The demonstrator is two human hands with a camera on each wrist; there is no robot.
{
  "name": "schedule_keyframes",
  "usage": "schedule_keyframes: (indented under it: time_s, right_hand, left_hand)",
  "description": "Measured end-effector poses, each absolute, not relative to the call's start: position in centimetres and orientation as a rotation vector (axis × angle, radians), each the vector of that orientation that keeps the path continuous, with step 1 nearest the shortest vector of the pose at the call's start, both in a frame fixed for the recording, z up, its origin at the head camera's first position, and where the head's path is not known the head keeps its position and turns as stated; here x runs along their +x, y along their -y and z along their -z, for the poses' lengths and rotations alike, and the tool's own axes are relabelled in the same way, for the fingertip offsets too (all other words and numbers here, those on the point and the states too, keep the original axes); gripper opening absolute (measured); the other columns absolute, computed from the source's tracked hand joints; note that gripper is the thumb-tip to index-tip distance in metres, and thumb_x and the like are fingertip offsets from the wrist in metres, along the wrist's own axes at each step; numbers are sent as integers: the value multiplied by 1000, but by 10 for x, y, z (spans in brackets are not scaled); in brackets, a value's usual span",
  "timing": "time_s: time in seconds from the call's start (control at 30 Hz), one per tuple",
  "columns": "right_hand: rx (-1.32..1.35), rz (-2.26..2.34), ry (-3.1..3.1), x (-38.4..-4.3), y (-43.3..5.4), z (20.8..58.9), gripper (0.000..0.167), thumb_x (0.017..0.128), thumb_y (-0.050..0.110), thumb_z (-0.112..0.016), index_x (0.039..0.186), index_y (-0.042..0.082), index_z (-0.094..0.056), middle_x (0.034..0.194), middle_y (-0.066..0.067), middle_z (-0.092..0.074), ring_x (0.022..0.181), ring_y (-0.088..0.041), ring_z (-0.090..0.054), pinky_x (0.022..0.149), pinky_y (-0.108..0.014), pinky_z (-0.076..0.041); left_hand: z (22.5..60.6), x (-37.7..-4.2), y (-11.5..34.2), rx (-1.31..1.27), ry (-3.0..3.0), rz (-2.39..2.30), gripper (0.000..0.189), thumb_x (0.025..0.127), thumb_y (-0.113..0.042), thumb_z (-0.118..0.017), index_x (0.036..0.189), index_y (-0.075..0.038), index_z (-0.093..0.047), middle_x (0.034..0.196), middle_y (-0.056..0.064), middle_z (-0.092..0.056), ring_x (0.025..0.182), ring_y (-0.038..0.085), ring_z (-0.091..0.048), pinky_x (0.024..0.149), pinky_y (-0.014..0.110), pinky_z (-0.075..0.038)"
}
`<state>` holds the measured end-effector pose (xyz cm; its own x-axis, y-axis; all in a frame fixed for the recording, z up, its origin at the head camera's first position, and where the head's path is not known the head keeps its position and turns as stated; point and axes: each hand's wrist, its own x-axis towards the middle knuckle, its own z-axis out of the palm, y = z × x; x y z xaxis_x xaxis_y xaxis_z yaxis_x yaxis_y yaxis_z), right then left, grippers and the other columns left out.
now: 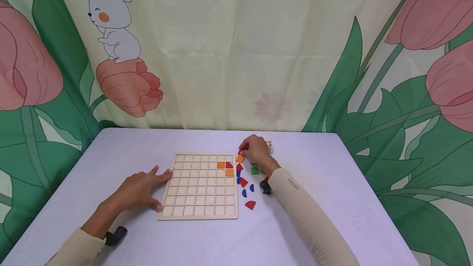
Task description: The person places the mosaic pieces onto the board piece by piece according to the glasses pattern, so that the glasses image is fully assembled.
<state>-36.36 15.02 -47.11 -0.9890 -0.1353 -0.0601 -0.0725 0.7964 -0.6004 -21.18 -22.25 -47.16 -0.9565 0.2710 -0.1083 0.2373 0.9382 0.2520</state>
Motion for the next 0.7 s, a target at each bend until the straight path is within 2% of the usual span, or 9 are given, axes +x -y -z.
schedule_keyframes:
  time_s: [0.27,0.7]
  right_hand:
    - [-183,1021,-2857,-359,-151,466,8,93,7,-82,93,16,-80,95,-3,-75,97,-25,-64,86,-34,-59]
    - [-311,1075,-2839,-350,-139,453,6,92,13,-85,93,19,-83,91,1,-77,92,-23,-61,74,-29,-53]
  left_hand:
    - [472,-211,223,399,-2956,-354,117,54,-51,-101,157,-23,-54,156,41,-46,122,56,-65,96,64,-55]
    - [472,-210,224,409,-2960,-361,116,55,-50,-101,157,-23,-54,156,41,-46,121,55,-66,96,63,-55]
